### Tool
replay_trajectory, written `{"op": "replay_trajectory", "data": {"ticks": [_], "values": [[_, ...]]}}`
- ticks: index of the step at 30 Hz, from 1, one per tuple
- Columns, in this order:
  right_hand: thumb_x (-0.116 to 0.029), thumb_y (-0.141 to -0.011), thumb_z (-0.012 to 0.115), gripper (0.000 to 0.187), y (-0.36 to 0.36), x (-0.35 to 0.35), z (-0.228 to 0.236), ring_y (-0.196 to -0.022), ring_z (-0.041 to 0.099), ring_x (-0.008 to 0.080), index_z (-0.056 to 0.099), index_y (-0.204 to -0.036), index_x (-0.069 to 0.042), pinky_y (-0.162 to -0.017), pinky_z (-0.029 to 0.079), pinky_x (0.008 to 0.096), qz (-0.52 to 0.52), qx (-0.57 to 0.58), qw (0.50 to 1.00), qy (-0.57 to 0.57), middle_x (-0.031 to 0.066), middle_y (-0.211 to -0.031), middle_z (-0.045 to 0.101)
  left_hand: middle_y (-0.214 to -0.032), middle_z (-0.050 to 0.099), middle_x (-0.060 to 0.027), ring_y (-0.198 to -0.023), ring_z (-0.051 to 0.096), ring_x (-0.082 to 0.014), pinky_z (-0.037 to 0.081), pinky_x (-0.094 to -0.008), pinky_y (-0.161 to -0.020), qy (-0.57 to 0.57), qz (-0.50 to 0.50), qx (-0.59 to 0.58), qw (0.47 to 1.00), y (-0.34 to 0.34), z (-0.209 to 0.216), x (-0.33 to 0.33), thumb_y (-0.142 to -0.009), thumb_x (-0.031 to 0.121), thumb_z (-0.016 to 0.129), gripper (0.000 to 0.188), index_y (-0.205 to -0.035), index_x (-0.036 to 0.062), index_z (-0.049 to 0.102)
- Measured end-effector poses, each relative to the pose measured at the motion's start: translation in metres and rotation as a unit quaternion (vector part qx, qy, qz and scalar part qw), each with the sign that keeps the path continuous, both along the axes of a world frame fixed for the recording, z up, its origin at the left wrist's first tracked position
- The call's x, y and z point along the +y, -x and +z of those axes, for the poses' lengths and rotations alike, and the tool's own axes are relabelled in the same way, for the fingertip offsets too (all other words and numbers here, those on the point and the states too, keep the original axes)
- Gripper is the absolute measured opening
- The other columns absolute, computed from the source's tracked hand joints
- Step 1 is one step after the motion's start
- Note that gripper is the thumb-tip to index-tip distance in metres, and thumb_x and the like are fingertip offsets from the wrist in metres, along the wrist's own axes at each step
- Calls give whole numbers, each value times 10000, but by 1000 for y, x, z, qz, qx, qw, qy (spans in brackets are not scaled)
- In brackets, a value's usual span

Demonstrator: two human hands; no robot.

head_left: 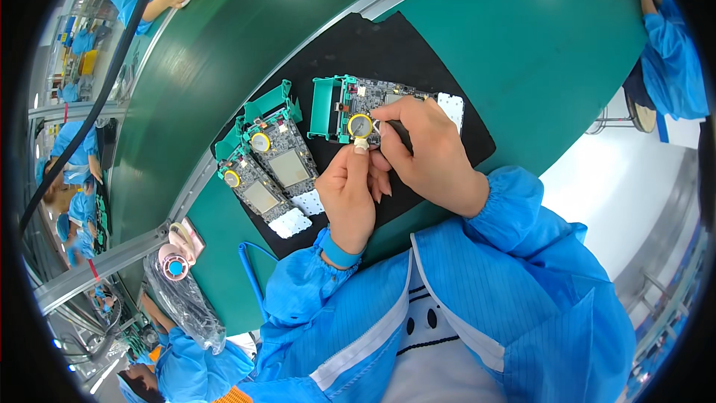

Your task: The person attaches components and applies tape to circuit board assemblies on a mat by hand, slides the mat down the conveyor line, and adjusts a strap hanging overhead.

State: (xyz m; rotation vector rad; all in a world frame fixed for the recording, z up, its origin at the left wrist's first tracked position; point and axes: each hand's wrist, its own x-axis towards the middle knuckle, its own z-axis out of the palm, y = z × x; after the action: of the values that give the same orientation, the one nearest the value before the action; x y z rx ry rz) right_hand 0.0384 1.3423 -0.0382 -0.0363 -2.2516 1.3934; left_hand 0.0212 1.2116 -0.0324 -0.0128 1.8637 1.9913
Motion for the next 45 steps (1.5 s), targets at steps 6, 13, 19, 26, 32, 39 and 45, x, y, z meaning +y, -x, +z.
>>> {"op": "replay_trajectory", "data": {"ticks": [6, 13, 19, 26, 32, 39, 45], "values": [[-19, -794, 598, 161, 1, 3, 9, -715, 590, 262, 583, -954, -16, -645, 481, 348, 2, -24, 999, -41, 136, -867, 620, -559, 527, -32, -451, 447, -52, 318, -182, -417, -7, -4, 9, 1000, 1, -1, 2, -984, 206, 411, 348, -766, -12, 574], [-85, -861, 608, 254, -17, 44, 11, -823, 623, 163, 546, -1102, -34, -712, 494, 270, -3, -89, 994, 55, 121, -947, 628, -579, 543, -35, -473, 483, -54, 333, -171, -428, -29, 4, -37, 999, 0, 2, 1, -973, 210, 437, 327, -805, -24, 592], [1, -770, 643, 196, -22, 81, 11, -803, 563, 216, 582, -955, -22, -689, 461, 302, 83, -73, 985, -130, 101, -907, 558, -599, 570, -44, -425, 456, -65, 304, -176, -395, 73, -64, -39, 995, 6, 10, 5, -938, 206, 499, 295, -779, -18, 605], [29, -630, 686, 267, 0, 92, 16, -835, 535, 255, 607, -876, -40, -698, 454, 335, 165, 78, 940, -289, 80, -887, 549, -542, 539, -40, -424, 440, -62, 300, -197, -398, 63, -58, -70, 994, 10, 6, -5, -907, 177, 556, 259, -732, -13, 573], [-3, -615, 682, 298, 5, 93, 16, -892, 547, 257, 612, -902, -46, -755, 462, 355, 248, 114, 895, -352, 84, -931, 566, -548, 547, -46, -436, 449, -59, 319, -193, -414, 70, -59, -33, 995, 7, 4, -5, -909, 183, 555, 259, -743, -16, 556], [-89, -671, 650, 200, 21, 94, 22, -913, 540, 249, 593, -856, -40, -782, 446, 341, 381, 176, 819, -392, 82, -946, 561, -605, 574, -59, -435, 461, -53, 332, -194, -399, 78, -22, -25, 996, 3, 5, 3, -877, 152, 612, 237, -741, -29, 542], [-74, -707, 616, 135, 19, 82, 17, -832, 502, 222, 561, -812, -10, -772, 435, 340, 432, 174, 815, -345, 65, -800, 471, -619, 574, -54, -428, 458, -51, 333, -188, -380, 80, 8, -11, 997, -2, -1, 7, -868, 150, 634, 243, -740, -32, 535]]}}
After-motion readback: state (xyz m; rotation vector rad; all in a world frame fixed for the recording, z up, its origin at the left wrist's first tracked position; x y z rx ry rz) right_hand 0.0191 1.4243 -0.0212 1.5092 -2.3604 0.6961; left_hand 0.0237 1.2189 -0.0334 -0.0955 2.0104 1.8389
